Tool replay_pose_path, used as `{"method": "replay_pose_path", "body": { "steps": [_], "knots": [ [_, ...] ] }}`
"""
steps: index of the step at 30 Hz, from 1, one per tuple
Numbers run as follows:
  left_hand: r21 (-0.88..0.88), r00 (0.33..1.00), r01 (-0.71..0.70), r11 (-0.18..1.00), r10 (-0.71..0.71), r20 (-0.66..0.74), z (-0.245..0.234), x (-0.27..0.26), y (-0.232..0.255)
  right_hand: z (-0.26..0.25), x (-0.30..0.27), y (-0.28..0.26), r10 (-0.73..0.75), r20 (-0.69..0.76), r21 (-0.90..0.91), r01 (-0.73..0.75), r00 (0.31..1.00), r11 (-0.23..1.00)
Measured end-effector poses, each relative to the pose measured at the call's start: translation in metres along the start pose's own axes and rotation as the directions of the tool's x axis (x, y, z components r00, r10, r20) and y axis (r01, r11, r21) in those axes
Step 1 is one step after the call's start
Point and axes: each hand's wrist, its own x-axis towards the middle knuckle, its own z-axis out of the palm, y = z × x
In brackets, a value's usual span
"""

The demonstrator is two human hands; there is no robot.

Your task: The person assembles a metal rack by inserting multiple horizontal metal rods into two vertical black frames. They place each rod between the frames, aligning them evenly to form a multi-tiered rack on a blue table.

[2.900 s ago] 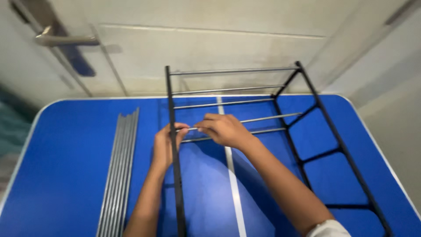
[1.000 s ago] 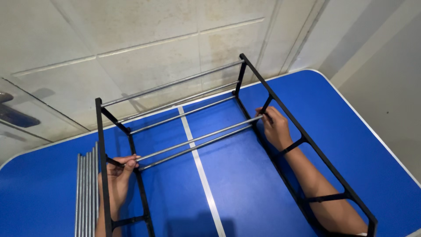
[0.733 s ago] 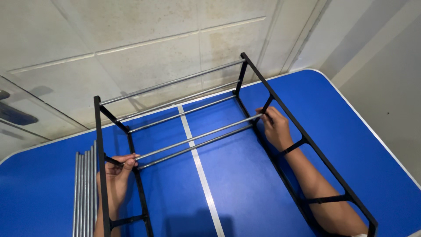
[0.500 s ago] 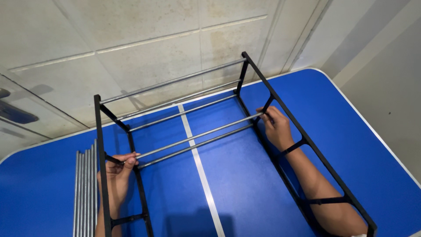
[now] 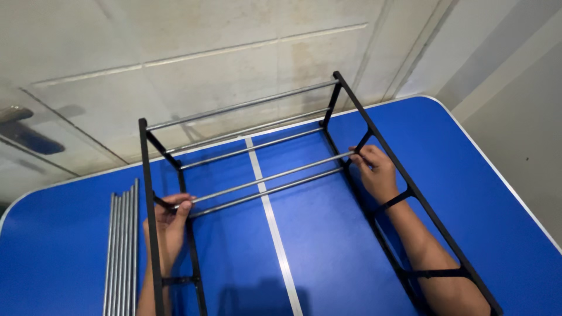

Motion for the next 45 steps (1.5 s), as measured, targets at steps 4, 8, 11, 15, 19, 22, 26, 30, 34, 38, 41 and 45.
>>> {"method": "replay_pose_path", "body": {
  "steps": [4,8,11,15,19,22,26,30,34,38,41,45],
  "knots": [
    [-0.066,1.0,-0.008,0.998,0.009,0.014,0.007,0.005,-0.007,-0.002,-0.002,-0.006,0.026,0.002,0.167,-0.026,1.0,0.986],
    [-0.146,0.999,-0.034,0.989,0.035,0.001,0.01,0.004,-0.014,0.004,-0.008,-0.003,-0.039,-0.049,0.174,0.047,0.998,0.984],
    [-0.198,0.997,-0.081,0.977,0.079,-0.021,0.013,0.004,-0.016,0.011,-0.011,0.011,0.037,-0.076,0.177,-0.023,0.996,0.984],
    [-0.241,0.998,-0.012,0.971,0.025,0.05,0.003,0.008,-0.022,0.004,-0.007,0.043,0.181,0.074,0.222,-0.193,0.981,0.956],
    [-0.01,0.993,0.117,0.993,-0.118,-0.011,-0.006,0.006,-0.042,-0.002,-0.002,0.076,0.369,0.217,0.36,-0.426,0.904,0.83],
    [-0.013,0.946,0.324,0.946,-0.323,0.01,-0.004,0.003,-0.06,0.004,-0.012,0.086,0.434,0.311,0.474,-0.534,0.845,0.7],
    [-0.103,0.931,0.366,0.925,-0.362,0.058,0.003,-0.001,-0.078,0.001,-0.02,0.072,0.429,0.371,0.585,-0.566,0.824,0.581],
    [-0.296,0.962,0.272,0.916,-0.254,0.1,-0.014,-0.002,-0.062,-0.036,0.0,0.034,0.351,0.392,0.647,-0.526,0.85,0.552],
    [-0.168,0.994,0.108,0.98,-0.106,0.016,-0.05,-0.024,-0.014,-0.11,0.002,-0.008,0.298,0.124,0.426,-0.321,0.947,0.846],
    [0.113,1.0,0.01,0.994,-0.009,-0.013,-0.091,-0.056,0.034,-0.17,0.0,-0.041,-0.062,0.229,0.199,0.016,0.971,0.98],
    [0.383,0.999,0.014,0.923,0.003,-0.043,-0.115,-0.079,0.055,-0.174,-0.041,-0.087,0.173,0.28,0.092,-0.205,0.944,0.974],
    [0.642,0.994,-0.049,0.765,0.101,-0.045,-0.131,-0.107,0.054,-0.156,-0.109,-0.198,-0.19,0.428,-0.481,0.401,0.883,0.78]
  ]
}}
